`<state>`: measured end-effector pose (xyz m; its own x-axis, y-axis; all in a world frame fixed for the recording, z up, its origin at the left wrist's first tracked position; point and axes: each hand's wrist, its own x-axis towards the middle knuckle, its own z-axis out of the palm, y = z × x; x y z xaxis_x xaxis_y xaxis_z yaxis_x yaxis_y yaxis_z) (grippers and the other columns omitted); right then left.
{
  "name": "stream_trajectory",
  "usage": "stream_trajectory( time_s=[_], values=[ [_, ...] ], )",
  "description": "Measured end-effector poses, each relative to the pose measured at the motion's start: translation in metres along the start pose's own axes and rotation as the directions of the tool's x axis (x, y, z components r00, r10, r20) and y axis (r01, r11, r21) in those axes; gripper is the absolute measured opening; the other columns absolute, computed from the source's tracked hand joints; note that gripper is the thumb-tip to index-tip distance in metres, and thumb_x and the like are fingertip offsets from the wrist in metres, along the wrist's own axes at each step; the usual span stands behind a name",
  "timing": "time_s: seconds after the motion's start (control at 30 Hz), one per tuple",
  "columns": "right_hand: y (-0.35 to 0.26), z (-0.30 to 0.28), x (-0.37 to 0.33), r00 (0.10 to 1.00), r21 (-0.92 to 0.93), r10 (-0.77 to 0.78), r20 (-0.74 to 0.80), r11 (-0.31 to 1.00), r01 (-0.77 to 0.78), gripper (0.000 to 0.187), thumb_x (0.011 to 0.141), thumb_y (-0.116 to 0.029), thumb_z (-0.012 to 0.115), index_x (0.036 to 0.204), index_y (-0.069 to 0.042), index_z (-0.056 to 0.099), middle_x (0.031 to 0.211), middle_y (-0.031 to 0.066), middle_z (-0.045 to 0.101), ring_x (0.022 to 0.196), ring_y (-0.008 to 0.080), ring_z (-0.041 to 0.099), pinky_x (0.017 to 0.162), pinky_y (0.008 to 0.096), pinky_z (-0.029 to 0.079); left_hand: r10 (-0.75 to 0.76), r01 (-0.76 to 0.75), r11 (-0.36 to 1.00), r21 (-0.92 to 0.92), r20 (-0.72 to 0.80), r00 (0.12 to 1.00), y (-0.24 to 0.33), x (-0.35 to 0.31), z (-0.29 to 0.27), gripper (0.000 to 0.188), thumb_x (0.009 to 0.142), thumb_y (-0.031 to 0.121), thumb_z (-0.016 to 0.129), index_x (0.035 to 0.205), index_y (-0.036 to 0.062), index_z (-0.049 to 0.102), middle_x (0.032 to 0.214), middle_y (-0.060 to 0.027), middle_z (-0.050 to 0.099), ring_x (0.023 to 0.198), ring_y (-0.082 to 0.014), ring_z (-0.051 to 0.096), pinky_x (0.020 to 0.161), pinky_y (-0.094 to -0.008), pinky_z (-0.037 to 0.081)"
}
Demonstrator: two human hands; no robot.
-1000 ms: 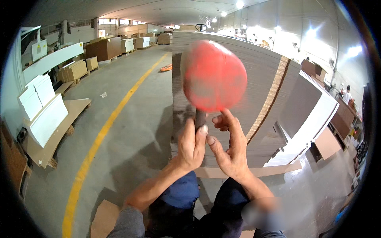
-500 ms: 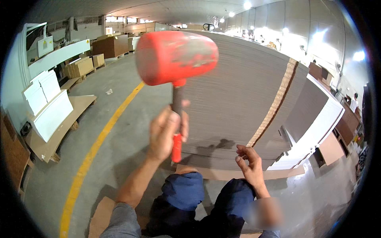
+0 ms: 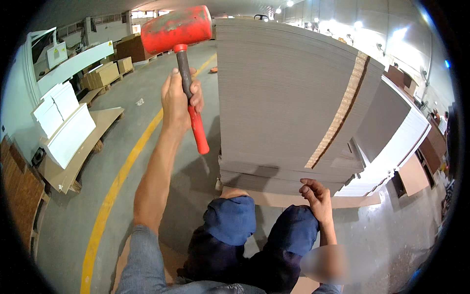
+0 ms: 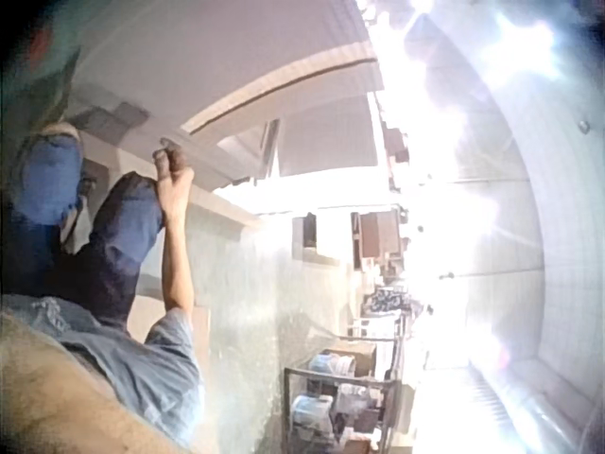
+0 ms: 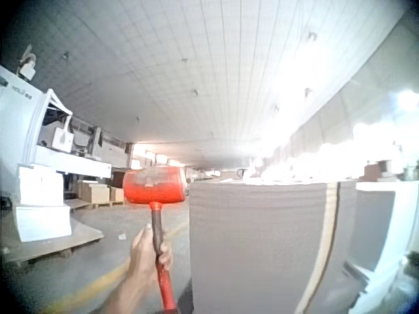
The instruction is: The person strikes wood panels using a mallet to align them in a stack, moves the panels around on a pallet, and marks the edge of the panels using a small white tool.
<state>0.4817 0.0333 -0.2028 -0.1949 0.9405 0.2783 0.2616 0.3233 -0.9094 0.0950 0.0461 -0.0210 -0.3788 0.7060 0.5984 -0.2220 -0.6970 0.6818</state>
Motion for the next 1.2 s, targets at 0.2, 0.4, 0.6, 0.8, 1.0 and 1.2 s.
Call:
stream_trajectory(
  time_s=[0.2, 0.4, 0.6, 0.8, 1.0, 1.2],
  values=[
    [0.000, 0.002, 0.002, 0.999, 0.039, 0.028, 0.036, 0.999, -0.030, 0.027, 0.096, -0.010, 0.062, 0.117, 0.006, 0.065, 0.087, 0.0074, 0.068, 0.082, 0.0129, 0.060, 0.078, 0.0276, 0.050, -0.081, 0.080, 0.997, 0.011, 0.158, 0.984, -0.016, 0.025, -0.031, 0.036, 0.109, 0.034, 0.032, 0.110, 0.0024, 0.050, 0.067, 0.0010, 0.044, 0.046, -0.0074, 0.037, 0.039, -0.0257, 0.036],
    [0.007, 0.003, 0.004, 0.998, 0.051, 0.037, 0.050, 0.998, -0.040, 0.029, 0.098, -0.014, 0.062, 0.119, 0.005, 0.064, 0.086, 0.0065, 0.068, 0.078, 0.0120, 0.059, 0.073, 0.0267, 0.049, -0.020, 0.023, 0.999, -0.022, 0.151, 0.988, -0.029, 0.032, -0.032, 0.040, 0.108, 0.037, 0.032, 0.110, 0.0014, 0.051, 0.066, -0.0008, 0.046, 0.046, -0.0084, 0.037, 0.039, -0.0269, 0.037],
    [0.003, 0.007, 0.006, 0.997, 0.040, 0.050, 0.062, 0.998, -0.053, 0.030, 0.098, -0.013, 0.062, 0.120, 0.006, 0.064, 0.086, 0.0070, 0.068, 0.079, 0.0124, 0.059, 0.075, 0.0272, 0.049, -0.012, 0.002, 0.999, 0.055, 0.178, 0.984, -0.023, 0.025, -0.040, 0.042, 0.108, 0.038, 0.034, 0.112, 0.0002, 0.051, 0.067, -0.0014, 0.047, 0.047, -0.0093, 0.039, 0.040, -0.0275, 0.037],
    [0.005, -0.001, 0.005, 0.996, 0.028, 0.051, 0.066, 0.998, -0.053, 0.030, 0.099, -0.016, 0.061, 0.120, 0.005, 0.065, 0.085, 0.0074, 0.069, 0.078, 0.0127, 0.060, 0.073, 0.0278, 0.049, -0.138, 0.130, 0.989, 0.066, 0.149, 0.979, -0.054, -0.009, -0.060, 0.051, 0.106, 0.047, 0.037, 0.112, -0.0005, 0.053, 0.064, -0.0004, 0.046, 0.042, -0.0084, 0.038, 0.037, -0.0272, 0.038],
    [0.002, 0.005, 0.007, 0.992, 0.013, 0.067, 0.108, 0.998, -0.069, 0.031, 0.099, -0.017, 0.060, 0.121, 0.005, 0.063, 0.083, 0.0069, 0.066, 0.075, 0.0124, 0.058, 0.071, 0.0268, 0.049, -0.259, 0.253, 0.965, 0.076, 0.085, 0.962, -0.082, -0.044, -0.075, 0.042, 0.106, 0.043, 0.045, 0.099, 0.0025, 0.053, 0.061, 0.0014, 0.043, 0.039, -0.0065, 0.039, 0.034, -0.0242, 0.037],
    [0.000, 0.008, 0.004, 0.990, -0.018, 0.097, 0.104, 0.995, -0.096, 0.031, 0.099, -0.017, 0.060, 0.120, 0.005, 0.063, 0.083, 0.0069, 0.066, 0.074, 0.0127, 0.058, 0.071, 0.0265, 0.048, -0.203, 0.201, 0.979, 0.032, 0.047, 0.978, -0.111, -0.065, -0.086, 0.039, 0.106, 0.042, 0.044, 0.101, 0.0037, 0.052, 0.061, 0.0014, 0.042, 0.039, -0.0067, 0.039, 0.034, -0.0248, 0.038]
  ],
)
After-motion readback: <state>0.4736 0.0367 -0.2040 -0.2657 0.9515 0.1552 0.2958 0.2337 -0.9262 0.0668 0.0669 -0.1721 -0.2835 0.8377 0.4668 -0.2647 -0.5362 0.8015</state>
